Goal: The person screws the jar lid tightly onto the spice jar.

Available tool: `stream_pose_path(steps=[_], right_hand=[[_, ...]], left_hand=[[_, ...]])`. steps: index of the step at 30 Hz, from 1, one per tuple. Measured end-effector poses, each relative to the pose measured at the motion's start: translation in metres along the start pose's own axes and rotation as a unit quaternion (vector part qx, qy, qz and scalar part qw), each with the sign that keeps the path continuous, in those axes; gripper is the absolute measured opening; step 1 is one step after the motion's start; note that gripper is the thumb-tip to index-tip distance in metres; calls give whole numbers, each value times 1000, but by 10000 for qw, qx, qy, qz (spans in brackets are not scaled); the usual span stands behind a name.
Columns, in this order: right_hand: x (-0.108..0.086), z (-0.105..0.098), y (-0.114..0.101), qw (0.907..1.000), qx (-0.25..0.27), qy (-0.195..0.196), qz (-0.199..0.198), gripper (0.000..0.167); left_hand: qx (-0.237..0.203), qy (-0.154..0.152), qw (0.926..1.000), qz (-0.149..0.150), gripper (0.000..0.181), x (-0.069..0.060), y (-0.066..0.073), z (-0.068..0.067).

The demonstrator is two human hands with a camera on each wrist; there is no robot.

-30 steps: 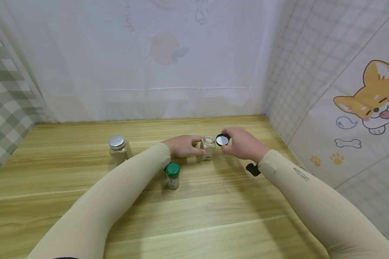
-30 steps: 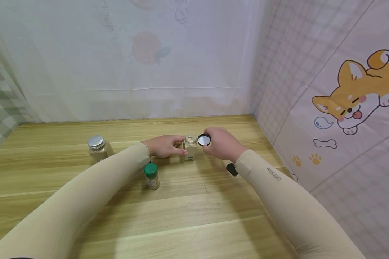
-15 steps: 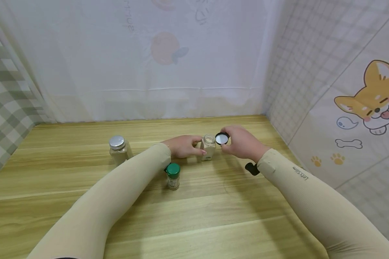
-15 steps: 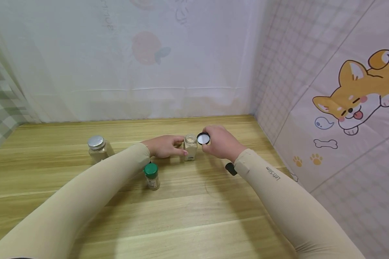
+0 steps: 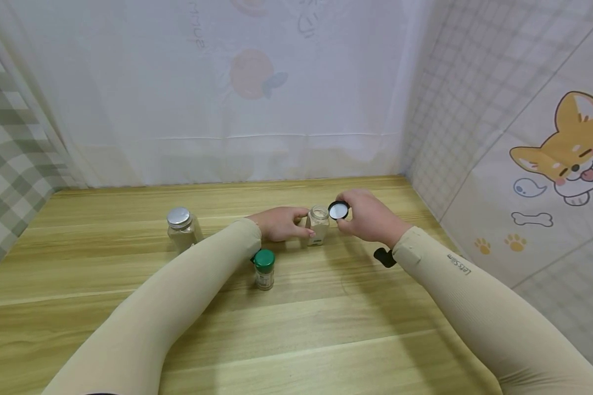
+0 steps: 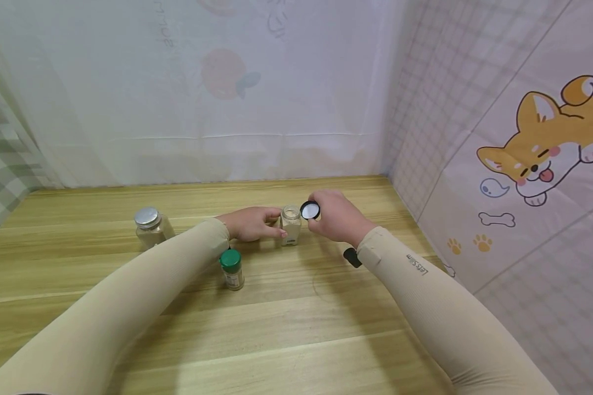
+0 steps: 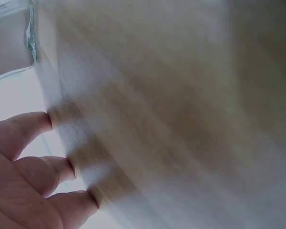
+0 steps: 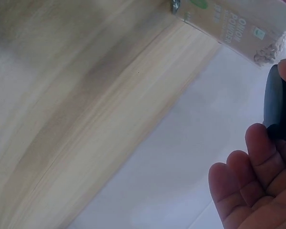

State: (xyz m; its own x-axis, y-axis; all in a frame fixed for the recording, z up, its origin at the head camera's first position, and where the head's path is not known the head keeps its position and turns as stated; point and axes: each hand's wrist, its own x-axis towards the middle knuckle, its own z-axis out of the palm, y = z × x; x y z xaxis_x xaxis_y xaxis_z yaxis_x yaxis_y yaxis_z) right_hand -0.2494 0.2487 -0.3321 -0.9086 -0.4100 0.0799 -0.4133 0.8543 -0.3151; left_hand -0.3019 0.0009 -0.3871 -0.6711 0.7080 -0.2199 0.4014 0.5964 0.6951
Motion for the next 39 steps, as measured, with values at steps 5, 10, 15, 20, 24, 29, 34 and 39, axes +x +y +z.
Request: stream_pose_path(steps=[5,10,15,20,24,29,34,39], right_hand=[[1,0,0,10000,-24,42,-34,25],[0,-1,-1,10000,-1,46,-21,27],[0,-2,-2,10000,33,66,-22,30],[-1,-2,-3,10000,47,79,11,33],[0,-3,-5,9999,108,52,48,34],[0,-4,-7,9999,166,4,20,37],[1,-3,-6,9996,276,-43,3,39],[2,-2,-5,9992,381,-102,-11,42]], left_hand=[[4,10,10000,9,56,0,0,0],[82,6,10000,-20,59,-1,1,0],[140,-4,9999,-38,60,0,1,1],[116,-3,9999,-62,61,0,2,1],[109,4,9999,-86,61,-1,2,1],[118,5,9999,-42,60,0,1,0],[133,-2,9999,-13,62,1,0,1],[96,-3,10000,17,61,1,-1,1]])
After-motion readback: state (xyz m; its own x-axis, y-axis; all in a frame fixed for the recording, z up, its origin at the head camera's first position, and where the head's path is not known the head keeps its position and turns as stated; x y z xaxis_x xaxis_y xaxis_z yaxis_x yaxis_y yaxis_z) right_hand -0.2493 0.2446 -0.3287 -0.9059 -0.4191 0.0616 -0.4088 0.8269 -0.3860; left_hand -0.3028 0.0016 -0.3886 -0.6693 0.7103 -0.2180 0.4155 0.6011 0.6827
